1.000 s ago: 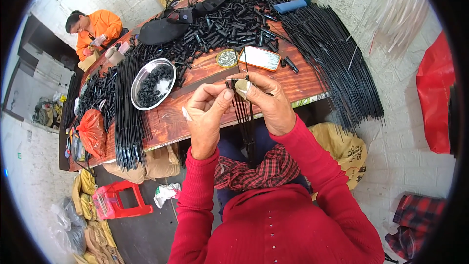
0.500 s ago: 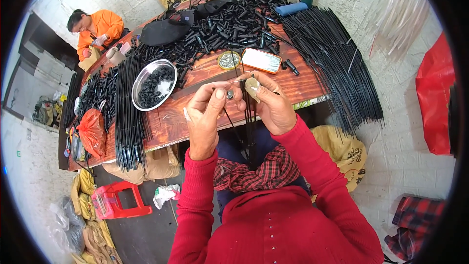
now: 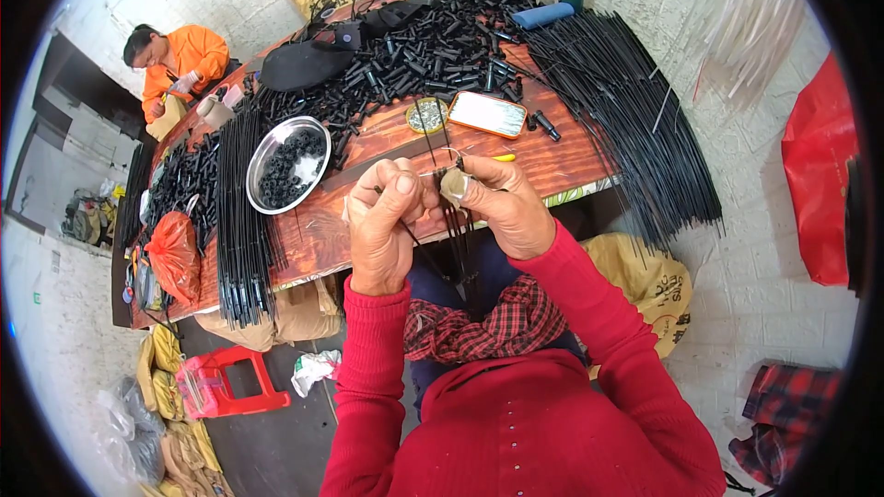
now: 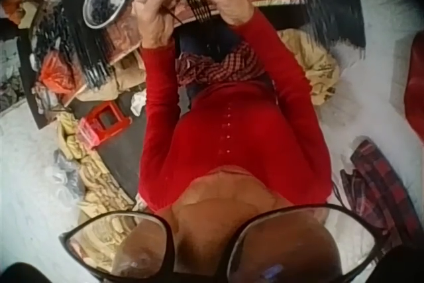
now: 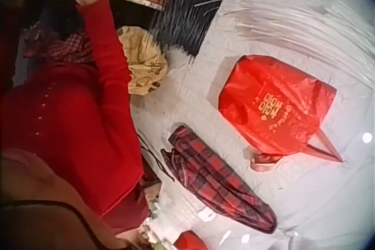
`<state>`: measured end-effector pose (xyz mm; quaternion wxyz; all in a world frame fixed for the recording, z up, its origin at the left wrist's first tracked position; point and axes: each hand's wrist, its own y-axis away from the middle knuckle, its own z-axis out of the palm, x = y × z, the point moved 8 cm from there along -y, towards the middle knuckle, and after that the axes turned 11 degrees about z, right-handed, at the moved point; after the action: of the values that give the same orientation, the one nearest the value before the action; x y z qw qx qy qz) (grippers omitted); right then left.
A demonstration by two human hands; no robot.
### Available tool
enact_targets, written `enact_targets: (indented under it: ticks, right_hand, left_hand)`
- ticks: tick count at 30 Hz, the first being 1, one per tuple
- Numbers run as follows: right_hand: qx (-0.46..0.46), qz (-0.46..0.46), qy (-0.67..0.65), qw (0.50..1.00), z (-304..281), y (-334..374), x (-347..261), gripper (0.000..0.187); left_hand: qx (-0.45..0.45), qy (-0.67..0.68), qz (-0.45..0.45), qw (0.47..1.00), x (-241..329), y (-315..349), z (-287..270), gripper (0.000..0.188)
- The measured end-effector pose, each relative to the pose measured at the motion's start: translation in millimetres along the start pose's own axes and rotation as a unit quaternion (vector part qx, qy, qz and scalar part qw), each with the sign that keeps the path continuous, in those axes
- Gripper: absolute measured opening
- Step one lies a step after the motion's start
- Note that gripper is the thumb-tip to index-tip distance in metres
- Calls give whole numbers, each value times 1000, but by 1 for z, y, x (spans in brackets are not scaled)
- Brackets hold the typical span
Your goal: Bundling multiple black cables together using small wires and trimming the ends with pliers.
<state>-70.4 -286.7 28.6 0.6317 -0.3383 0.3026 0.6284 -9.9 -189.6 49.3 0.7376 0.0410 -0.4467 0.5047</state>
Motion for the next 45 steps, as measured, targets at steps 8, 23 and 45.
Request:
enact_targets:
  ticks: [8, 23, 45]
  right_hand:
    - [-48, 17, -113, 992, 4, -2, 9, 29]
    - [70, -74, 223, 970, -1, -3, -6, 39]
    - [28, 5, -27, 999, -1, -7, -3, 30]
  left_hand:
    - [-14, -30, 4, 999, 2, -4, -3, 23]
    - [1, -111, 52, 992, 12, -4, 2, 22]
    - [-26, -129, 52, 990, 6, 7, -8, 37]
